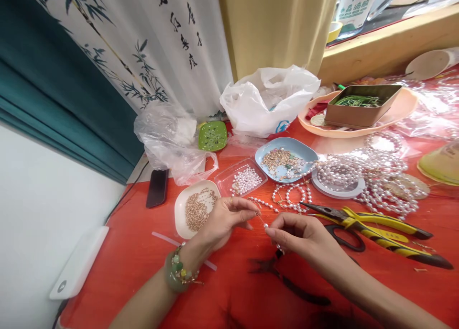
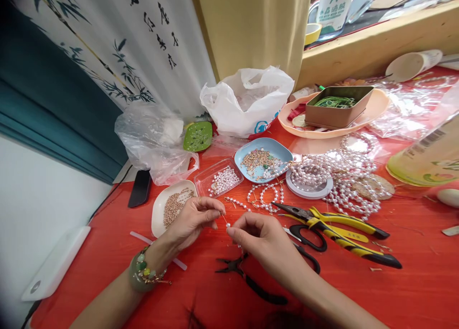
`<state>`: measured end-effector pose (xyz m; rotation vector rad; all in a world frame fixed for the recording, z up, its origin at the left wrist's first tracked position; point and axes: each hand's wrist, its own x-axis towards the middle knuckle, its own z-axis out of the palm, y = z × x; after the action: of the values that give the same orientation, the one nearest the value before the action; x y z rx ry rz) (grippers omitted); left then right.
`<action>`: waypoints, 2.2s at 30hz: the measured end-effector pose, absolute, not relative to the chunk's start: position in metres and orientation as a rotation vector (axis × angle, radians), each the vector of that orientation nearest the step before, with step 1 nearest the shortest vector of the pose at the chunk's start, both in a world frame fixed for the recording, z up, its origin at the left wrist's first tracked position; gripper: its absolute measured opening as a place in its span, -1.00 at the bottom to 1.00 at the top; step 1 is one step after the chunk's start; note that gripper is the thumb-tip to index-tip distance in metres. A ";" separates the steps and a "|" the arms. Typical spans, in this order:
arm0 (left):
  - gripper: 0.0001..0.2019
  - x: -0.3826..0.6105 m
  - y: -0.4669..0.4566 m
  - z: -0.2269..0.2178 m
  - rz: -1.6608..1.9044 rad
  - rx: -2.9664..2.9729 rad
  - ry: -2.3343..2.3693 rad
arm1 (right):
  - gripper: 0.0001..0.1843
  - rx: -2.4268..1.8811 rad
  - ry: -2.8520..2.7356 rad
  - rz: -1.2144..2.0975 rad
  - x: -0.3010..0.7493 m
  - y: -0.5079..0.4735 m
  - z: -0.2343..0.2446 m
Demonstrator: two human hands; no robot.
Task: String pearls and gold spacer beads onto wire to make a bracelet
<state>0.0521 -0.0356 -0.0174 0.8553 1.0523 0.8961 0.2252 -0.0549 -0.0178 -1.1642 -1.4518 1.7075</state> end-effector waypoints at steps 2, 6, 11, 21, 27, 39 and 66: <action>-0.90 0.052 -0.036 -0.017 0.896 0.864 1.061 | -0.75 -1.162 -1.457 1.707 0.225 -0.055 -0.018; -0.92 0.052 -0.037 -0.014 0.901 0.916 1.044 | -0.75 -1.158 -1.463 1.702 0.225 -0.055 -0.018; -0.94 0.051 -0.037 -0.013 0.902 0.950 1.050 | -0.75 -1.154 -1.463 1.708 0.226 -0.055 -0.020; -0.92 0.052 -0.037 -0.012 0.907 0.949 1.085 | -0.75 -1.161 -1.471 1.707 0.225 -0.056 -0.019; -0.90 0.052 -0.038 -0.012 0.902 0.960 1.114 | -0.76 -1.163 -1.456 1.712 0.225 -0.056 -0.018; -0.95 0.048 -0.038 -0.008 0.874 1.226 1.100 | -0.75 -1.169 -1.476 1.695 0.226 -0.057 -0.018; -0.97 0.048 -0.041 -0.004 0.866 1.299 1.095 | -0.79 -1.158 -1.524 1.673 0.225 -0.056 -0.022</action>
<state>0.0483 -0.0406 -0.0043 1.2986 1.0950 0.8657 0.2255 -0.0562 -0.0219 -1.1581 -1.5239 1.6725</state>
